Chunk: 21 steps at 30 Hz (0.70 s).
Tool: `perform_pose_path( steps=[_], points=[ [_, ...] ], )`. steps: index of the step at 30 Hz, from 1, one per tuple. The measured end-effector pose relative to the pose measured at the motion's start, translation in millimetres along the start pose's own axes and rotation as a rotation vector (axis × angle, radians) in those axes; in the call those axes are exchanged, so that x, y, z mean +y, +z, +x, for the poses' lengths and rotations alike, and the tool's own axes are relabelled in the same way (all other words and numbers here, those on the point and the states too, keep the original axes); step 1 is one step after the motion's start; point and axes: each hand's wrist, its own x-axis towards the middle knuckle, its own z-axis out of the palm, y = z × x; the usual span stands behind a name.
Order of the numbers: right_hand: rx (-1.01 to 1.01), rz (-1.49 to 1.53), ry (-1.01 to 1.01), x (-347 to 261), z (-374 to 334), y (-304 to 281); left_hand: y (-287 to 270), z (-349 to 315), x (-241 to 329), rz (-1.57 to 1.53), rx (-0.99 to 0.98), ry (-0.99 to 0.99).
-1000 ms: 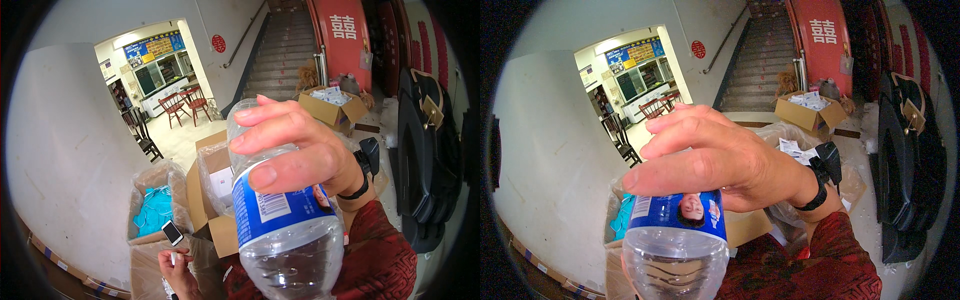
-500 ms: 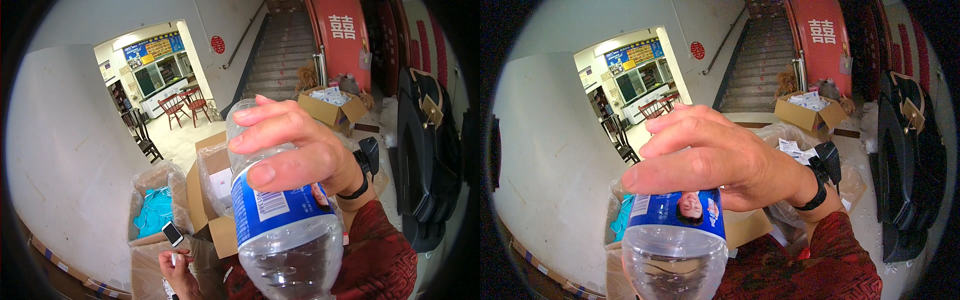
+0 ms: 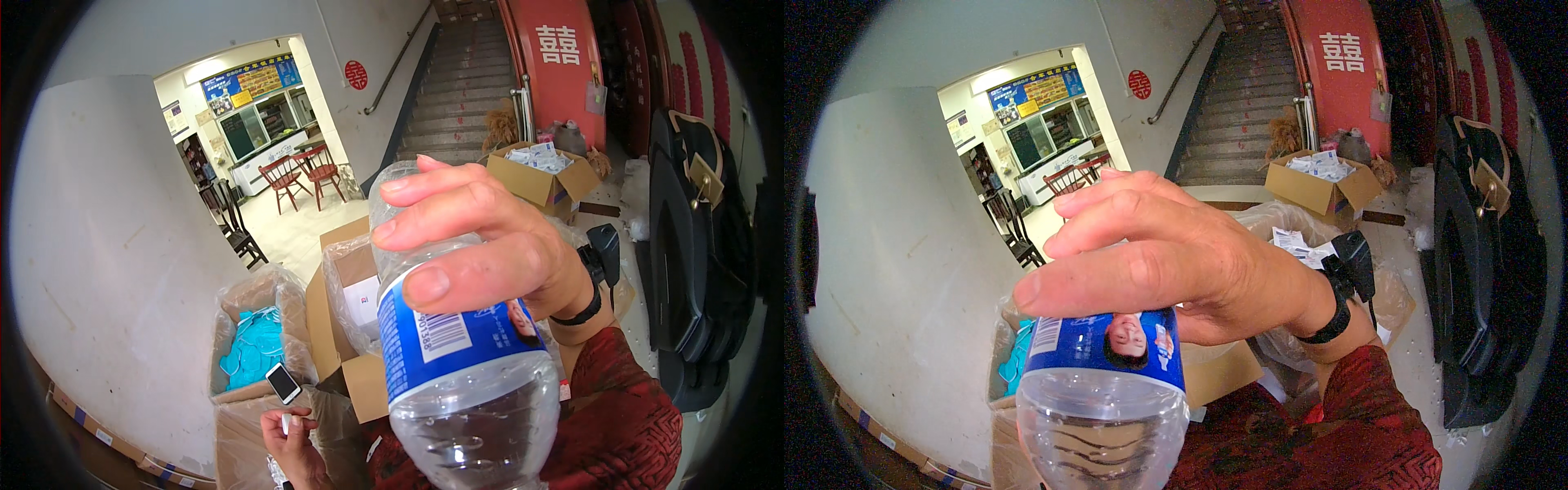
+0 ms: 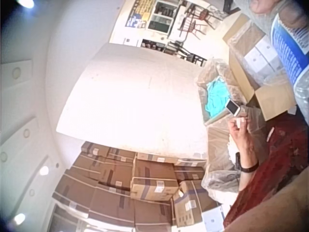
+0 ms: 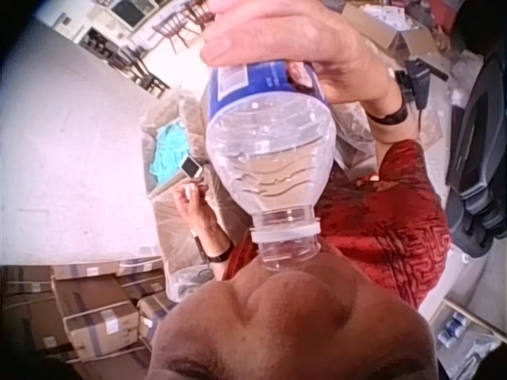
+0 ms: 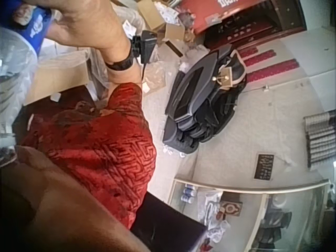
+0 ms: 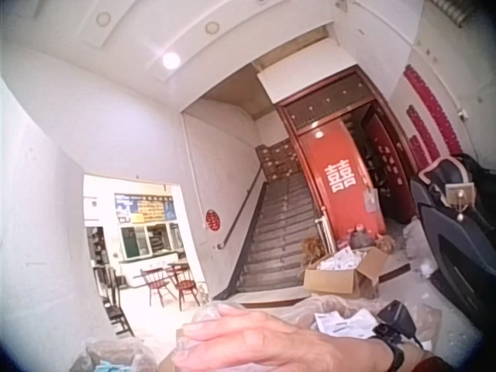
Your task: The recorder is counting and packing face masks into a box.
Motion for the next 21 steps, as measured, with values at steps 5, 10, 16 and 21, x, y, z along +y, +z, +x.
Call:
perform_pose_path(
  steps=[5,10,16,21],
  points=[
    [0.024,0.023,0.010,-1.2,-0.1,2.4,1.0,-0.5,1.4,-0.010,0.001,-0.017],
    [0.015,0.000,-0.004,-0.2,0.1,2.8,-2.7,1.1,-2.5,-0.020,-0.014,-0.001],
    [0.008,-0.017,-0.011,-1.0,0.4,1.1,-3.0,1.2,-3.4,-0.007,-0.016,-0.007],
    [0.031,0.009,-0.020,-1.8,1.3,2.7,-3.2,-0.4,-2.4,-0.021,-0.012,0.011]
  ],
)
